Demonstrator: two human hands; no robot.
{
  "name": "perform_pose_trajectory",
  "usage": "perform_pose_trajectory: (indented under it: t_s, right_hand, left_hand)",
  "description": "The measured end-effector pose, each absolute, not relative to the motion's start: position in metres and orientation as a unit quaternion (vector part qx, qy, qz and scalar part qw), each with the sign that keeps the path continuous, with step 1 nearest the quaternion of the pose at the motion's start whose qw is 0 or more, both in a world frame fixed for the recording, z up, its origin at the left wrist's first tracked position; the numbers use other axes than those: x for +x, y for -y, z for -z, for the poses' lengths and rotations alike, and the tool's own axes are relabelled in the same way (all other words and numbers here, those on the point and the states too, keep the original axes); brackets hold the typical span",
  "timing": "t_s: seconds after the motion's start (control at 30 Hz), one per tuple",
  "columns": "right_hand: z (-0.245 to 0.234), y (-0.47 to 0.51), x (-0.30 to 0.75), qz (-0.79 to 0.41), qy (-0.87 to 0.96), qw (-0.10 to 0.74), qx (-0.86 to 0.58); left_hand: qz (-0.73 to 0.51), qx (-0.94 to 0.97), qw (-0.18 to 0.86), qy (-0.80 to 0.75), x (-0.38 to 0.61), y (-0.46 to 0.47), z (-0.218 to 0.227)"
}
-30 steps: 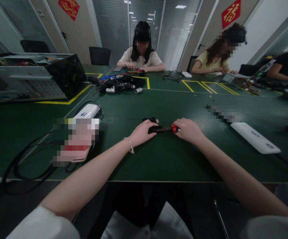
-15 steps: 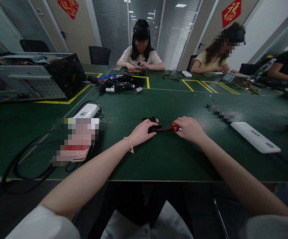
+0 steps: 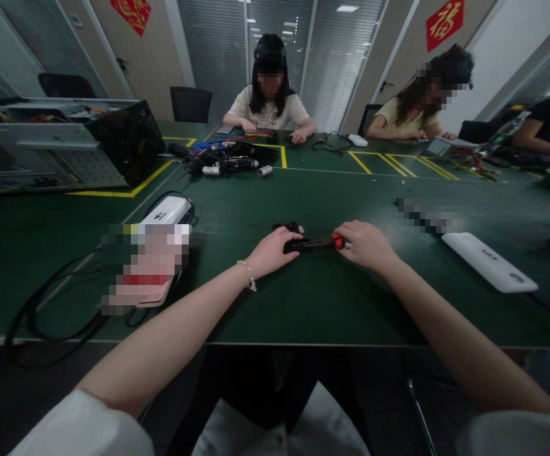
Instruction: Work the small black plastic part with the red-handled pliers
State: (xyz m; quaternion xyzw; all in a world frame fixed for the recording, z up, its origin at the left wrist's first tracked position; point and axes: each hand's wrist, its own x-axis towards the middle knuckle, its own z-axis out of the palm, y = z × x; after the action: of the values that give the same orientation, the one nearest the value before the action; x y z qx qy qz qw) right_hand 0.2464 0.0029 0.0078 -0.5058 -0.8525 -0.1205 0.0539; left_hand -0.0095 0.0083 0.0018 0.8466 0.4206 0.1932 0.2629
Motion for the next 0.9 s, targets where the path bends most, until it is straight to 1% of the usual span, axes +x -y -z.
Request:
perform_pose_trajectory:
  t_s: [0.53,0.9]
  right_hand:
    - [-0.0024,-0.0055,0.2428,0.122,0.851,0.067,-0.506]
    - [-0.0051,-0.0033,0.2379,0.13,0.843,0.042,-0.521]
  left_hand:
    - [-0.205,0.855,0.241,-0.41,-0.009,-0.0092,0.0008]
    - [-0.192,0.853,0.252,-0.415,-0.0092,-0.0067,-0.0042]
